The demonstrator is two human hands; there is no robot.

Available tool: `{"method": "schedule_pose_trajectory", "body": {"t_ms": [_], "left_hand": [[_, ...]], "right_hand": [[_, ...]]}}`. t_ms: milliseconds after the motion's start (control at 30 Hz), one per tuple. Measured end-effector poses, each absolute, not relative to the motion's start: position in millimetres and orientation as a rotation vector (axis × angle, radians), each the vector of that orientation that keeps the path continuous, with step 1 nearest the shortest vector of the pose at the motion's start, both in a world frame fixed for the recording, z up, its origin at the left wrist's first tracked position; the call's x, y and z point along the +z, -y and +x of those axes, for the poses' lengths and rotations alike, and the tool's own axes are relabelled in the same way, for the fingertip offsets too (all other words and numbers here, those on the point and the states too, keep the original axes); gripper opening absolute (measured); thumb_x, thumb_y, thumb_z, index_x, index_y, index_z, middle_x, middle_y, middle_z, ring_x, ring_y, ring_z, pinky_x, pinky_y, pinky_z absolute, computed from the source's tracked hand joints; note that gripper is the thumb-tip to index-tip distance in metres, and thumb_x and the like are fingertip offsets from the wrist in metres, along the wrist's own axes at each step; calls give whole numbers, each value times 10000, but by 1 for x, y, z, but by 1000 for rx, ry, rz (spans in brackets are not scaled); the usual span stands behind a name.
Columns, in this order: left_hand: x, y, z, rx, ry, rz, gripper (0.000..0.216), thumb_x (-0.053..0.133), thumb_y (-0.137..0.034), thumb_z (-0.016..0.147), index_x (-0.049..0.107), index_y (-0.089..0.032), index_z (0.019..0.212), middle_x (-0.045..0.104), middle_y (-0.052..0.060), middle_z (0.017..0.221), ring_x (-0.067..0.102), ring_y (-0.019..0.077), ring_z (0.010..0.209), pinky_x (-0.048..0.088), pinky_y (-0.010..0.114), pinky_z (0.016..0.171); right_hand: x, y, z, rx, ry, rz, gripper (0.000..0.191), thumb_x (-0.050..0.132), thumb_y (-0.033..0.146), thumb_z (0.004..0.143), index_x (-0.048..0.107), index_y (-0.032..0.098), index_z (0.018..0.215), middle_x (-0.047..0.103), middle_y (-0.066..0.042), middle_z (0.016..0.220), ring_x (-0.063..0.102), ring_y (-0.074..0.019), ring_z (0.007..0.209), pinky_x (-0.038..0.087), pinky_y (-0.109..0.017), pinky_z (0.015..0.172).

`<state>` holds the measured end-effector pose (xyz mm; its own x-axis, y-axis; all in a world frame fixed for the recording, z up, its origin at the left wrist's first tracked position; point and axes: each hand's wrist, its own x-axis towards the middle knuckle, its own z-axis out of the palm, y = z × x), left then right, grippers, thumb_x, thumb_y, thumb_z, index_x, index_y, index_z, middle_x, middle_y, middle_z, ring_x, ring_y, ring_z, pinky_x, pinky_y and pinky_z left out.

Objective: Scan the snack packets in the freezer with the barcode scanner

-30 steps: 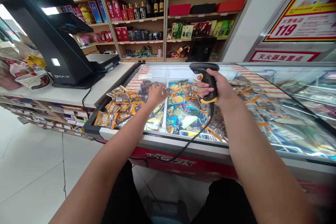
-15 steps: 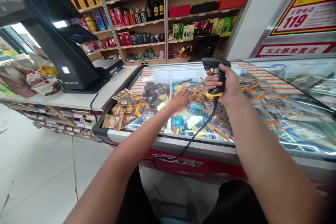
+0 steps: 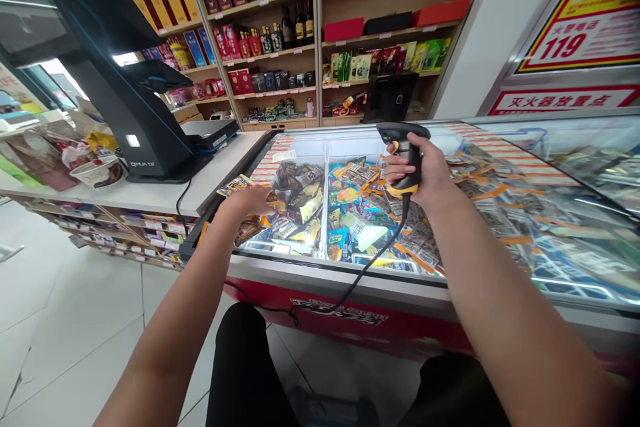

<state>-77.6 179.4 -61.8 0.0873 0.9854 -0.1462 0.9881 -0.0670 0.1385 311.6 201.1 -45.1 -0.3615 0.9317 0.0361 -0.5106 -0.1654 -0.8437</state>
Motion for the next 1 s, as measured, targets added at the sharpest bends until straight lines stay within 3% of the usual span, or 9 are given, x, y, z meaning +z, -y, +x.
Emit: {"method": "schedule_pose_trajectory", "body": {"t_ms": [100, 200, 300, 433, 533, 800, 1000], "left_hand": [[-67, -176, -79, -52, -1976, 2312, 579, 770, -315, 753, 670, -292, 1323, 701, 147, 1399, 670, 365, 1243, 487, 445, 1048], [-73, -177, -61, 69, -2103, 2389, 311, 674, -273, 872, 726, -235, 1176, 761, 178, 1201, 708, 395, 1138, 484, 509, 1025], [-75, -191, -42, 491, -2086, 2363, 210, 649, -235, 907, 748, -220, 1090, 770, 171, 1070, 720, 391, 1073, 486, 510, 1011], [-77, -228, -20, 1226, -1686, 1992, 222, 716, -219, 866, 736, -217, 1087, 754, 110, 960, 731, 282, 924, 541, 376, 892], [-86, -255, -7, 1500, -1443, 1679, 231, 763, -256, 832, 712, -211, 1053, 726, 64, 875, 710, 217, 817, 548, 313, 782], [-119, -255, -3, 1647, -1447, 1142, 241, 728, -331, 892, 649, -223, 1092, 662, -12, 769, 585, 111, 575, 460, 215, 542], [-119, -254, -3, 1628, -1467, 1160, 269, 721, -310, 890, 671, -219, 1138, 655, 2, 810, 562, 121, 572, 490, 257, 587]], "right_hand": [[-46, -201, 311, 1765, 944, -613, 385, 861, 459, 769, 561, 239, 871, 429, 85, 566, 268, -64, 398, 327, -249, 397], [-47, -202, 312, 1813, 908, -571, 386, 868, 427, 780, 550, 236, 888, 443, 89, 570, 294, -56, 391, 344, -232, 396], [-47, -202, 312, 1834, 935, -554, 401, 864, 441, 792, 535, 235, 891, 447, 93, 577, 332, -51, 384, 361, -220, 400], [-49, -199, 308, 1868, 1048, -667, 385, 829, 468, 827, 532, 228, 881, 437, 86, 579, 328, -50, 377, 373, -210, 389], [-53, -196, 302, 1935, 1182, -814, 411, 806, 495, 861, 498, 228, 812, 456, 54, 582, 333, -59, 388, 380, -219, 369], [-61, -183, 282, 1872, 1509, -952, 444, 827, 549, 871, 527, 231, 798, 505, 11, 604, 364, -72, 419, 328, -215, 325], [-62, -179, 276, 1824, 1649, -956, 486, 797, 589, 890, 514, 224, 740, 498, 3, 622, 393, -74, 439, 339, -220, 342]]}}
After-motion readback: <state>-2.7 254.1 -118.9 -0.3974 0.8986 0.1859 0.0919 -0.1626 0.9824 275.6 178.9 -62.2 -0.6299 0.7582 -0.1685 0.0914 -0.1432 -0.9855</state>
